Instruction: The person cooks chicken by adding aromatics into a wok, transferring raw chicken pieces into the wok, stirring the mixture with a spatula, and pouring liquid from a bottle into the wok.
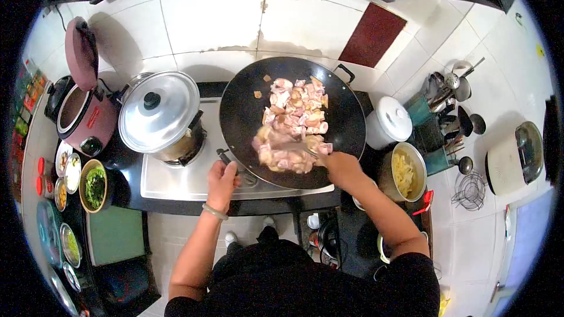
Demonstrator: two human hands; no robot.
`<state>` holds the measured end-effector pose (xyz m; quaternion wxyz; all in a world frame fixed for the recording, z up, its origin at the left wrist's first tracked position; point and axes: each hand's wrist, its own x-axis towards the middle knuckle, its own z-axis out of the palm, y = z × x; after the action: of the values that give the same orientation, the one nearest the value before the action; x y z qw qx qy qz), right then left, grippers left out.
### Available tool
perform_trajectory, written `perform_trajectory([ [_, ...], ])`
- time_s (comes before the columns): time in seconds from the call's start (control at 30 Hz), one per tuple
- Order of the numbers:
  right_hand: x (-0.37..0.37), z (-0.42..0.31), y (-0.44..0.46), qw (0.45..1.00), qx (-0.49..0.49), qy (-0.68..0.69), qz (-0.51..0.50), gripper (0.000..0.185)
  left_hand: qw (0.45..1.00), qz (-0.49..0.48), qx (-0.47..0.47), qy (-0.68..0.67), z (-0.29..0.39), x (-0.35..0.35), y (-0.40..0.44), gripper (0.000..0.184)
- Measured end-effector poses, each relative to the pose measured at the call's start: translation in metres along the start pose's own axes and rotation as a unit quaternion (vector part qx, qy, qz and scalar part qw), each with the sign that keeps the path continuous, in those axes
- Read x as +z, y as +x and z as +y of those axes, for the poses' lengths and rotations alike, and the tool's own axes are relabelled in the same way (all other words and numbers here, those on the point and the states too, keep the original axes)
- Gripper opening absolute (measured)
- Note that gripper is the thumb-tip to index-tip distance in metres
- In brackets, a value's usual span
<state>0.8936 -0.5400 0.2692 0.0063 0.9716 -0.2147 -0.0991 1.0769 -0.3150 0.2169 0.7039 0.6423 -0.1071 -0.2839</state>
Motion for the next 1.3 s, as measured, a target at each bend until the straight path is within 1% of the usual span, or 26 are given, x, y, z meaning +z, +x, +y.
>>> perform_trajectory([
  [0.03, 0.014, 0.000, 0.014, 1.000, -0.006, 0.001, 0.009, 0.036, 1.000, -0.005, 0.001, 0.003, 0.000, 0.000, 0.000, 0.020],
  [0.1, 0.027, -0.002, 0.048, 0.995, 0.026, 0.044, 0.085, 0.034, 1.000, 0.004, -0.002, 0.014, -0.001, 0.000, 0.000, 0.019],
  [0.13, 0.034, 0.007, 0.062, 0.994, 0.030, 0.048, 0.089, 0.034, 1.000, 0.001, 0.002, 0.019, -0.003, 0.000, 0.000, 0.019],
  [0.2, 0.031, 0.017, 0.080, 0.989, 0.133, 0.054, 0.028, 0.031, 1.000, 0.003, 0.000, 0.011, -0.006, -0.003, 0.001, 0.019],
  [0.23, 0.030, 0.028, 0.076, 0.988, 0.126, 0.061, 0.070, 0.029, 1.000, 0.007, 0.004, 0.000, -0.007, -0.003, 0.001, 0.019],
  [0.27, 0.011, 0.035, 0.061, 0.985, 0.117, 0.066, 0.110, 0.027, 1.000, 0.010, -0.001, 0.006, -0.007, -0.003, 0.001, 0.020],
  [0.33, -0.024, 0.057, 0.032, 0.979, 0.117, 0.051, 0.156, 0.025, 1.000, -0.005, -0.002, 0.011, -0.006, -0.005, 0.002, 0.021],
  [0.4, -0.039, 0.093, 0.023, 0.974, 0.205, 0.033, 0.093, 0.023, 1.000, -0.003, -0.001, 0.020, -0.006, -0.005, 0.001, 0.021],
  [0.5, -0.003, 0.165, 0.045, 0.967, 0.219, 0.031, 0.122, 0.019, 1.000, -0.006, -0.001, 0.028, -0.006, -0.006, 0.001, 0.021],
  [0.57, 0.008, 0.187, 0.073, 0.979, 0.202, -0.013, 0.021, 0.016, 1.000, -0.002, 0.001, 0.030, -0.004, -0.004, 0.000, 0.021],
  [0.6, 0.018, 0.191, 0.095, 0.980, 0.199, -0.010, 0.024, 0.016, 1.000, -0.002, 0.003, 0.029, -0.007, -0.005, 0.000, 0.021],
  [0.63, 0.030, 0.191, 0.121, 0.987, 0.155, -0.042, -0.015, 0.018, 0.999, 0.004, 0.006, 0.031, -0.008, -0.005, 0.000, 0.021],
  [0.67, 0.036, 0.183, 0.138, 0.991, 0.116, -0.062, 0.001, 0.018, 0.999, 0.010, 0.009, 0.033, -0.008, -0.004, 0.000, 0.022],
  [0.7, 0.039, 0.174, 0.154, 0.993, 0.077, -0.084, 0.020, 0.018, 0.999, 0.014, 0.011, 0.037, -0.009, -0.004, 0.000, 0.022],
  [0.73, 0.045, 0.162, 0.167, 0.990, 0.044, -0.094, 0.092, 0.016, 0.998, 0.019, 0.017, 0.051, -0.010, -0.004, 0.000, 0.022],
  [0.77, 0.057, 0.158, 0.185, 0.990, 0.055, -0.034, 0.125, 0.016, 0.997, 0.025, 0.022, 0.065, -0.011, -0.005, -0.001, 0.023],
  [0.8, 0.044, 0.134, 0.187, 0.985, 0.066, 0.025, 0.155, 0.016, 0.997, 0.028, 0.021, 0.068, -0.011, -0.005, -0.002, 0.023],
  [0.83, 0.030, 0.120, 0.178, 0.984, 0.065, 0.064, 0.150, 0.018, 0.997, 0.035, 0.023, 0.064, -0.011, -0.005, -0.002, 0.022],
  [0.9, -0.007, 0.087, 0.152, 0.987, 0.052, 0.059, 0.142, 0.019, 0.997, 0.052, 0.029, 0.056, -0.012, -0.005, -0.003, 0.021],
  [0.97, -0.034, 0.070, 0.125, 0.990, 0.012, 0.044, 0.137, 0.024, 0.997, 0.052, 0.029, 0.041, -0.010, -0.006, -0.007, 0.020],
  [1.0, -0.051, 0.067, 0.113, 0.990, 0.010, 0.043, 0.135, 0.024, 0.998, 0.049, 0.030, 0.025, -0.009, -0.005, -0.009, 0.019],
  [1.07, -0.074, 0.063, 0.097, 0.994, -0.004, -0.030, 0.107, 0.025, 0.997, 0.057, 0.032, 0.034, -0.010, -0.008, -0.012, 0.018],
  [1.13, -0.068, 0.080, 0.112, 0.987, 0.048, -0.051, 0.144, 0.019, 0.996, 0.063, 0.032, 0.045, -0.009, -0.009, -0.017, 0.018],
  [1.2, -0.067, 0.084, 0.131, 0.977, 0.105, -0.055, 0.178, 0.016, 0.997, 0.076, -0.004, 0.033, -0.006, -0.009, -0.019, 0.016],
  [1.23, -0.069, 0.084, 0.142, 0.976, 0.105, -0.056, 0.180, 0.016, 0.997, 0.076, -0.001, 0.032, -0.008, -0.010, -0.018, 0.016],
  [1.3, -0.072, 0.071, 0.163, 0.983, 0.116, -0.046, 0.132, 0.016, 0.998, 0.060, 0.011, 0.030, -0.015, -0.013, -0.018, 0.016],
])
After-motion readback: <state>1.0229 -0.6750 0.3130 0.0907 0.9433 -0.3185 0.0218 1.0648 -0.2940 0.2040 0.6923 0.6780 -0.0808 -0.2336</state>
